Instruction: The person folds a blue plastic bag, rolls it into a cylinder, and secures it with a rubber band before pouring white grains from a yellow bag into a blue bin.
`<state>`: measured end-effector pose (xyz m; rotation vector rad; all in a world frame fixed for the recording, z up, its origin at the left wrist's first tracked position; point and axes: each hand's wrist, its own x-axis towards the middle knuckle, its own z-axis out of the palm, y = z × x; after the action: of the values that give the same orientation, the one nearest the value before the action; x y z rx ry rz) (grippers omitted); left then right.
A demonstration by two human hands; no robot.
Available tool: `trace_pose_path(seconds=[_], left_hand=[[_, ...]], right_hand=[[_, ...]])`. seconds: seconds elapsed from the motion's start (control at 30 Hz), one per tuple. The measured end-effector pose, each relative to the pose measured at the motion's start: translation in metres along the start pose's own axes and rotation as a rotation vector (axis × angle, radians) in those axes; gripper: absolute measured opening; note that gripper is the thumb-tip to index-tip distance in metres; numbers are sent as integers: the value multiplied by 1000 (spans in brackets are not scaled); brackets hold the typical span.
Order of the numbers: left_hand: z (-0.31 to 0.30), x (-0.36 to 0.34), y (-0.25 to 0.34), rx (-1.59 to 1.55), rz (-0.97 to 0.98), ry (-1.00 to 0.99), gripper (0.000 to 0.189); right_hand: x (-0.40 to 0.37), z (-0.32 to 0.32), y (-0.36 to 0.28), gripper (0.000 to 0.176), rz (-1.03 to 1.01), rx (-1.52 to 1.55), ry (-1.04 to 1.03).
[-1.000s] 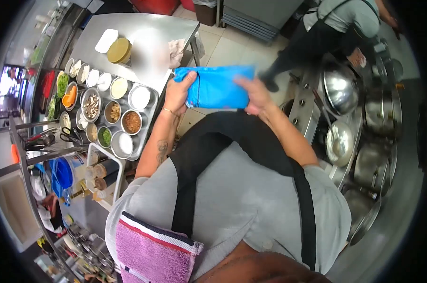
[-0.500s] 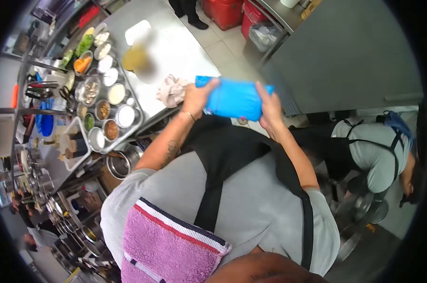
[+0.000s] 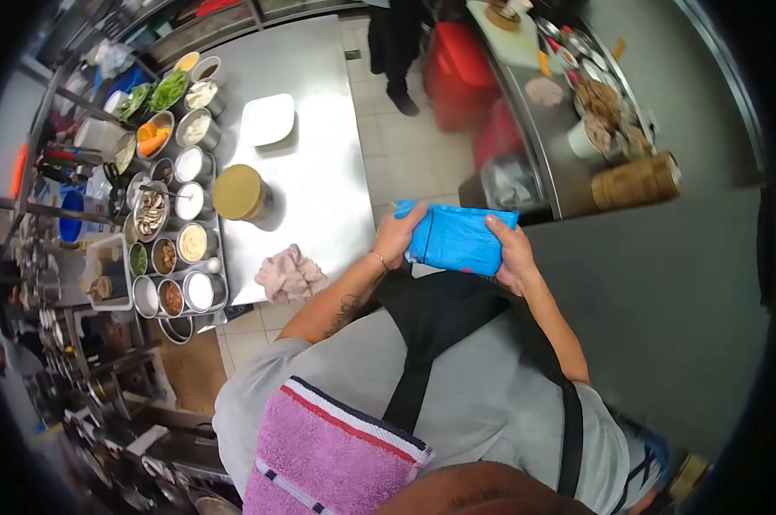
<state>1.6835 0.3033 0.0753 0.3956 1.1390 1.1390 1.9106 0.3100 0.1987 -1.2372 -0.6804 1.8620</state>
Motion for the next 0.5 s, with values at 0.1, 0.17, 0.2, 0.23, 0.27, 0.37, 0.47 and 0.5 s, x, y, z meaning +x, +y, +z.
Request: trace_pose_path(seconds=[0.1, 0.17, 0.2, 0.23, 0.27, 0.37, 0.47, 0.5], left_hand=[[7, 14, 30, -205, 60, 153, 39], [-6, 35, 42, -112, 117, 264, 39], [-14, 44, 48, -10, 158, 355, 39], [-13, 49, 58, 4, 180, 398, 38], [-11, 57, 60, -10, 181, 431, 38], [0, 90, 71, -42, 241, 605, 40], [11, 130, 71, -266, 166, 661, 47], [15, 142, 79, -386, 129, 631, 51]], right_hand=[[63, 4, -22, 45, 26, -115, -78], [110, 2, -26, 46, 17, -244, -90], [131, 5, -31, 46, 33, -256, -113], [151, 9, -37, 45, 86, -287, -135], [170, 11, -41, 45, 138, -318, -159], [231, 26, -62, 44, 231, -352, -303], [286, 53, -98, 46, 354, -312, -510], [304, 57, -114, 48, 433, -282, -602]])
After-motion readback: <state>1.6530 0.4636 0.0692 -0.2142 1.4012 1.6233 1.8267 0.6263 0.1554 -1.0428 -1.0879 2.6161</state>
